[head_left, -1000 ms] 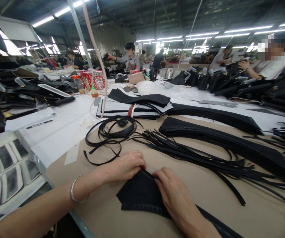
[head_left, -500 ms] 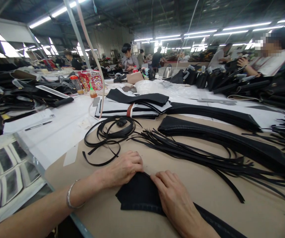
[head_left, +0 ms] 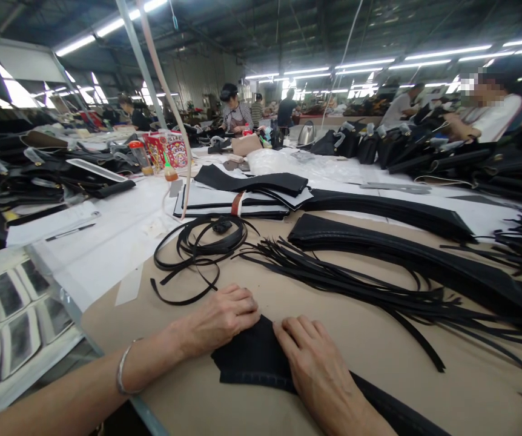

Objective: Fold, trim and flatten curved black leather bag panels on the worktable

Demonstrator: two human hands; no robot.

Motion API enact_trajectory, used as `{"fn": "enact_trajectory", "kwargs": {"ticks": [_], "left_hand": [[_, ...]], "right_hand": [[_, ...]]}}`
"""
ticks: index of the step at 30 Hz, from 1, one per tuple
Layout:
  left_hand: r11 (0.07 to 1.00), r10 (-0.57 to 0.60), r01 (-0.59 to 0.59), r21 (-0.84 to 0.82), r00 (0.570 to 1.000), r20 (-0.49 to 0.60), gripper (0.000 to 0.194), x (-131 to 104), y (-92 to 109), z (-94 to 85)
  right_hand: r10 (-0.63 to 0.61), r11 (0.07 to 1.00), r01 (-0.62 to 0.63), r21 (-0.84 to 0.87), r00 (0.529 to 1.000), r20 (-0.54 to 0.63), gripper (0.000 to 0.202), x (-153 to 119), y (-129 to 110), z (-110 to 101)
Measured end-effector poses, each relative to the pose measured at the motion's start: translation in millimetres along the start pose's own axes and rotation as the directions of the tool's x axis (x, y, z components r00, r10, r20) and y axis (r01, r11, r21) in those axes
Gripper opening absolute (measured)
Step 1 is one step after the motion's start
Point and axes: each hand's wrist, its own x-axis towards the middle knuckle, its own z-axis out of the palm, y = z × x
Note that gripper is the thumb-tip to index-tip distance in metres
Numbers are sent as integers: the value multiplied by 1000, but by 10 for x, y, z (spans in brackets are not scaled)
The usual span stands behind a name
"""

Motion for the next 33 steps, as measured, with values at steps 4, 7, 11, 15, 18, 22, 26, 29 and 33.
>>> {"fn": "enact_trajectory", "kwargs": {"ticks": [4,7,11,15,18,22,26,29,33], "left_hand": [[997,8,-7,71,1000,-18,22,-127,-113,-45],[996,-58,67,63,988,-140,22,-140,-74,-64],[974,-179,147,-172,966,-186,30,-7,187,36],[951,-215,183,-250,970,-109,31,81,352,181],[953,-210,184,-241,974,-85,33,55,346,222],[953,-190,171,-248,980,-53,37,1,324,215],[948,-185,166,-271,981,-49,42,-5,327,222],[951,-180,162,-264,983,-45,43,3,327,225],[967,-172,165,-194,985,-19,45,14,330,201]], "right_hand": [[-5,1000,5,-18,1000,-1,39,4,1,13],[-10,1000,10,-28,1000,4,40,3,-8,5],[-7,998,8,-59,1000,19,35,1,-32,-4],[4,998,-2,-64,1000,30,28,13,-41,-16],[14,999,-12,-37,999,53,28,13,-12,-64],[3,999,-6,34,997,83,28,-41,81,-165],[17,998,-23,50,993,116,19,-154,182,-245],[-2,999,-2,33,991,131,16,-244,225,-289],[-11,1000,11,5,990,142,18,-329,237,-340]]}}
